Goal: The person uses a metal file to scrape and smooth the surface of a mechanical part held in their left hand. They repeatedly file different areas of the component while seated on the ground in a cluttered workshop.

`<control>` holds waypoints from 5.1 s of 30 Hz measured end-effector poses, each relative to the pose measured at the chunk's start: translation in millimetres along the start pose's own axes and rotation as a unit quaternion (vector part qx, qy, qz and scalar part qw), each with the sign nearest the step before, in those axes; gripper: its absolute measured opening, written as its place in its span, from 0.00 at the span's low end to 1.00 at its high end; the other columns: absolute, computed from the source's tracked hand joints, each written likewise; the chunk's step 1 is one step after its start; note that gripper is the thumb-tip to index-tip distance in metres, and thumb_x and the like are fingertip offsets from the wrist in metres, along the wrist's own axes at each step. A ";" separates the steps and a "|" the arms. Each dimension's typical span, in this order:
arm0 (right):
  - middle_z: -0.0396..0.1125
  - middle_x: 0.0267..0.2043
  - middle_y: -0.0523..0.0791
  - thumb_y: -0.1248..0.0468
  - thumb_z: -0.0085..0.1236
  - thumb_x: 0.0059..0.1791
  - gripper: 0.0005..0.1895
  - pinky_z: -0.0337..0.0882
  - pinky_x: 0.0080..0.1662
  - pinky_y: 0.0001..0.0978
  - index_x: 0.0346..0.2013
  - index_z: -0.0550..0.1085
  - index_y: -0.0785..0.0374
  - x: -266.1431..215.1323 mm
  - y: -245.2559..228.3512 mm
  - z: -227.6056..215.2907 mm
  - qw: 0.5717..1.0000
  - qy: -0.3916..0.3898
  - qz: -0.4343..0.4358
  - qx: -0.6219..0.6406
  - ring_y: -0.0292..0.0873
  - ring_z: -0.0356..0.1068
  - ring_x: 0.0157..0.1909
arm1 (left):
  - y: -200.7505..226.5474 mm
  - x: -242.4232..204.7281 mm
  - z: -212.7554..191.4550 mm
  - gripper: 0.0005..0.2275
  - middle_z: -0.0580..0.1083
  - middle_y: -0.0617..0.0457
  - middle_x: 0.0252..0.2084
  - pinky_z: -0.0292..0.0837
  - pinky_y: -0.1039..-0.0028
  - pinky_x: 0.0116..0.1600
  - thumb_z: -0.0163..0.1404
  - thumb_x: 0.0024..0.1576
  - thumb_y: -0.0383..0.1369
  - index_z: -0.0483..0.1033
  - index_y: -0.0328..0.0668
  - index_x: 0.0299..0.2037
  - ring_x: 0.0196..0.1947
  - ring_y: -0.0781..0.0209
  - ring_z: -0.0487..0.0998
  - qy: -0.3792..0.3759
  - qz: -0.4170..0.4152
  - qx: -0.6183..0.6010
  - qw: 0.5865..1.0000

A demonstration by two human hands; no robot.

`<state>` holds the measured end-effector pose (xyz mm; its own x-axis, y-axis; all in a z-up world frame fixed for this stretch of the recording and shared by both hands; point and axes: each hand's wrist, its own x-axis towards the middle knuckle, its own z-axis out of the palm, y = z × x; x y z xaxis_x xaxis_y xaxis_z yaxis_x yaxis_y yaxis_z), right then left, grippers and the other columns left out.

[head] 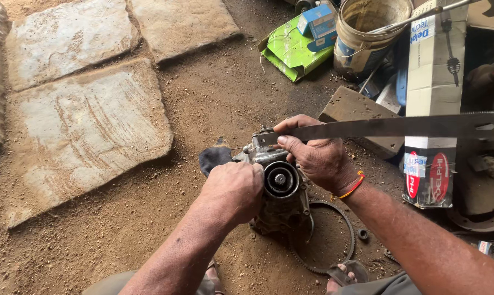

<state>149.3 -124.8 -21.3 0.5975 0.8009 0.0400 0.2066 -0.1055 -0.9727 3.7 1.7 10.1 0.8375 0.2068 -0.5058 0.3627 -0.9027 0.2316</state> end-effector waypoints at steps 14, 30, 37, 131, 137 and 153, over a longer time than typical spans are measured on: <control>0.74 0.34 0.40 0.68 0.57 0.52 0.08 0.70 0.30 0.18 0.46 0.76 0.63 0.6 1.6 1.9 0.999 0.032 0.009 0.011 0.27 0.68 0.28 | -3.4 1.3 3.8 0.06 0.79 0.41 0.37 0.80 0.59 0.45 0.48 0.59 0.30 0.77 0.36 0.36 0.40 0.49 0.83 0.048 0.027 -0.005 0.998; 0.75 0.37 0.49 0.69 0.56 0.52 0.11 0.74 0.35 0.22 0.49 0.73 0.68 0.6 -8.8 -32.8 0.983 0.105 0.011 0.150 0.35 0.72 0.31 | -12.7 5.4 -5.0 0.07 0.77 0.48 0.36 0.83 0.70 0.36 0.45 0.66 0.32 0.76 0.40 0.44 0.31 0.63 0.80 -0.043 -0.053 0.034 0.997; 0.76 0.37 0.46 0.68 0.57 0.52 0.09 0.75 0.33 0.22 0.46 0.76 0.66 -15.5 -13.1 -43.7 0.997 0.081 -0.014 -0.004 0.33 0.73 0.32 | -40.2 -0.2 -21.1 0.09 0.76 0.53 0.33 0.79 0.72 0.35 0.43 0.67 0.38 0.76 0.47 0.46 0.28 0.67 0.74 0.018 -0.128 0.011 0.992; 0.73 0.44 0.43 0.63 0.50 0.58 0.13 0.76 0.48 0.28 0.56 0.75 0.60 39.0 60.9 -11.3 0.995 0.031 -0.088 0.025 0.35 0.73 0.44 | -31.6 -4.3 24.3 0.11 0.72 0.52 0.38 0.73 0.64 0.42 0.56 0.54 0.40 0.71 0.46 0.38 0.37 0.55 0.73 0.459 0.362 0.032 0.811; 0.76 0.35 0.41 0.60 0.51 0.55 0.12 0.75 0.38 0.29 0.50 0.78 0.56 30.9 40.0 5.0 0.983 -0.040 0.012 -0.178 0.35 0.74 0.34 | -31.1 -1.4 36.0 0.12 0.72 0.52 0.37 0.71 0.63 0.38 0.58 0.55 0.42 0.74 0.46 0.39 0.37 0.56 0.73 0.405 0.330 0.057 0.851; 0.75 0.37 0.46 0.57 0.44 0.57 0.15 0.72 0.36 0.29 0.54 0.72 0.57 -12.1 51.2 -42.9 0.969 0.181 0.097 0.136 0.36 0.71 0.33 | -44.5 42.8 -16.1 0.12 0.73 0.47 0.46 0.72 0.60 0.52 0.49 0.62 0.38 0.76 0.48 0.52 0.46 0.52 0.73 0.497 0.207 -0.044 0.842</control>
<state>185.8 -165.2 -61.8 0.8474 0.5173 -0.1197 -0.1193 -0.0343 -0.9923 29.9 56.8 -8.5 0.8124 0.1344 0.5674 -0.0517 -0.9526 0.2997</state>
